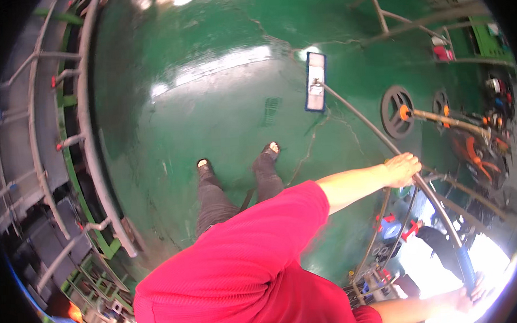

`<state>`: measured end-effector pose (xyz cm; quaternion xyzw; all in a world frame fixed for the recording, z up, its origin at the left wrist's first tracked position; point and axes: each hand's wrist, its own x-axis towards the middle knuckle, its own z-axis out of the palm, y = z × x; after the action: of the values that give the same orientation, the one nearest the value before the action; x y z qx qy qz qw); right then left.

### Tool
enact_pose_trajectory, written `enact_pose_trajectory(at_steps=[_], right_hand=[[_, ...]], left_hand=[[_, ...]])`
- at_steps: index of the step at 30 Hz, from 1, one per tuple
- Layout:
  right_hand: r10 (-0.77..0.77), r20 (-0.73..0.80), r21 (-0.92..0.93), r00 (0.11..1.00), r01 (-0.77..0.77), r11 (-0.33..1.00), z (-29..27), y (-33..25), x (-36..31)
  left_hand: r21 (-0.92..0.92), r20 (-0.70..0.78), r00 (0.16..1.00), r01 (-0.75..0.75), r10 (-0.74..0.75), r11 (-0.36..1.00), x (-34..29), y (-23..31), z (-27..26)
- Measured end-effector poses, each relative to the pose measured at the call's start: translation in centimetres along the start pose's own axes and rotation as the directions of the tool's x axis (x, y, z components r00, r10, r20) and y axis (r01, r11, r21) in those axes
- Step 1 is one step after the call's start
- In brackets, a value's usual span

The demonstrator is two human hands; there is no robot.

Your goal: The person cleans a green floor by moving wooden stools aside and using a mop to swipe the surface repeatedly. The person also adjusts a large standing fan and picks up small items from the floor.

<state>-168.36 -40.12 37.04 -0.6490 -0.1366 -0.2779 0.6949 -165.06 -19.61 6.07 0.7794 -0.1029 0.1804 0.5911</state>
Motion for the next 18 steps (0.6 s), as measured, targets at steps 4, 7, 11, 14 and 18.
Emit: enact_pose_trajectory(at_steps=[4, 7, 11, 14, 18], right_hand=[[0.068, 0.127, 0.042, 0.990, -0.074, 0.996, 2.3, 0.7, -1.5], [0.145, 0.296, 0.111, 0.944, -0.185, 0.976, 4.8, 3.9, -2.4], [0.301, 0.120, -0.044, 0.946, -0.298, 0.954, 20.4, 7.3, -18.2], [0.522, 0.396, 0.190, 0.756, -0.623, 0.759, 28.5, 9.4, -30.1], [0.539, 0.668, 0.075, 0.513, -0.767, 0.637, 36.1, 5.7, -47.3]], left_hand=[[0.085, -0.068, 0.996, 0.064, -0.058, 0.994, -8.1, 1.0, -8.3], [0.208, -0.145, 0.974, 0.204, -0.176, 0.957, -16.1, 0.4, -15.4], [0.262, -0.364, 0.859, 0.466, -0.360, 0.845, -28.7, -1.7, -27.2], [0.381, -0.449, 0.709, 0.703, -0.544, 0.601, -40.0, -3.7, -35.4], [0.365, -0.656, 0.529, 0.847, -0.539, 0.387, -56.0, -2.7, -43.3]])
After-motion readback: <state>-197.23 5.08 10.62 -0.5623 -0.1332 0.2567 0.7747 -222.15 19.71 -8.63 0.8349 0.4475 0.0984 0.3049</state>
